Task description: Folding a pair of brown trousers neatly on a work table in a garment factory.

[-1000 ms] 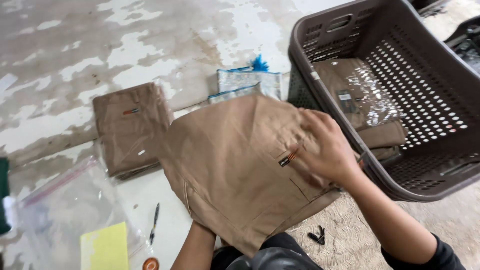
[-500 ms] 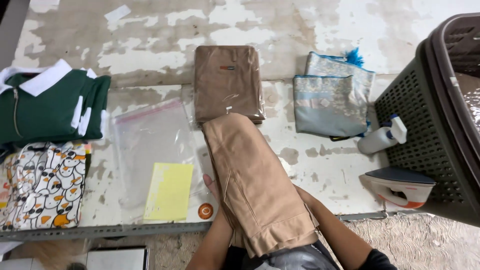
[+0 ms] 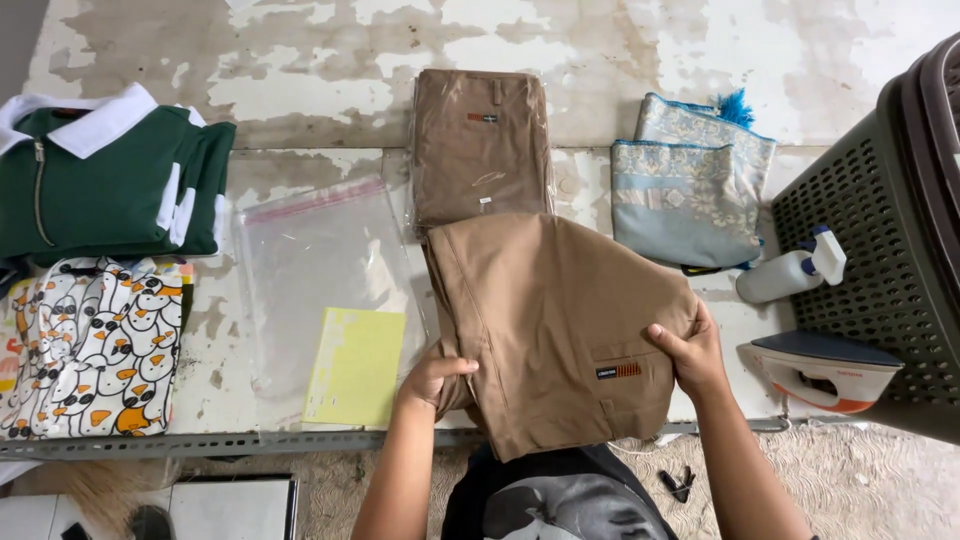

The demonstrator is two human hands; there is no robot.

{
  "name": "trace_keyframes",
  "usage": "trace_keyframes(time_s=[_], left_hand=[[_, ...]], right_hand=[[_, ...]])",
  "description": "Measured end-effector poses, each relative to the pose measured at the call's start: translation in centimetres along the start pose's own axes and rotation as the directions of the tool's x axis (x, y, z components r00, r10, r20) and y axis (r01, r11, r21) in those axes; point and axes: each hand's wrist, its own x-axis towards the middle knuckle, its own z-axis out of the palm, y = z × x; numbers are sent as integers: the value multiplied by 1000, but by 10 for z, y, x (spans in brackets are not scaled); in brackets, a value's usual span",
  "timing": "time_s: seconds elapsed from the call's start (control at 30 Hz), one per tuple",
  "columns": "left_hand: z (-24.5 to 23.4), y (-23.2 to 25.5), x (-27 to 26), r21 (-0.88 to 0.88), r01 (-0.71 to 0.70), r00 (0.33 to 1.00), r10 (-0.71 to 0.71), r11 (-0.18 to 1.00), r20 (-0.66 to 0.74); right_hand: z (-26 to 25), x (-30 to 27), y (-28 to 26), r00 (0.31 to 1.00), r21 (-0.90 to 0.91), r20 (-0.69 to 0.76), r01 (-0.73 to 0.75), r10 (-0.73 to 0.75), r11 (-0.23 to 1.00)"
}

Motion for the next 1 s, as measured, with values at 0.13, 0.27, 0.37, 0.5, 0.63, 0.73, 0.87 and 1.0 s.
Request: trace_keyframes(time_s=[0.13, 0.27, 0.37, 0.5, 0.63, 0.73, 0.87, 1.0], left_hand=[[121, 92, -48, 181, -5, 963, 53, 983, -264], [131, 112, -60, 693, 326, 869, 85, 643, -487], [149, 106, -82, 814, 317, 883, 162, 487, -441], [155, 68, -97, 966, 251, 857, 448, 68, -254], [163, 48, -113, 987, -138, 938, 308, -83, 157], [160, 32, -116, 888, -326, 912, 140, -325, 386], [121, 18, -92, 973, -141, 939, 286, -181, 189], [155, 80, -96, 999, 20, 953, 304, -41, -6]], right_hand=[[-3, -5, 45, 919, -272, -139, -393, 368, 878], [-26, -17, 116, 815, -652, -130, -500, 565, 570], [-18, -31, 112, 801, -581, -93, -526, 591, 621], [-7, -36, 104, 694, -272, -58, -703, 718, 657], [-5, -14, 95, 610, -18, -2, -792, 792, 610], [20, -4, 65, 659, 281, 79, -735, 748, 617], [56, 11, 24, 686, 434, 183, -699, 705, 568], [35, 41, 65, 706, 539, 223, -664, 672, 518]])
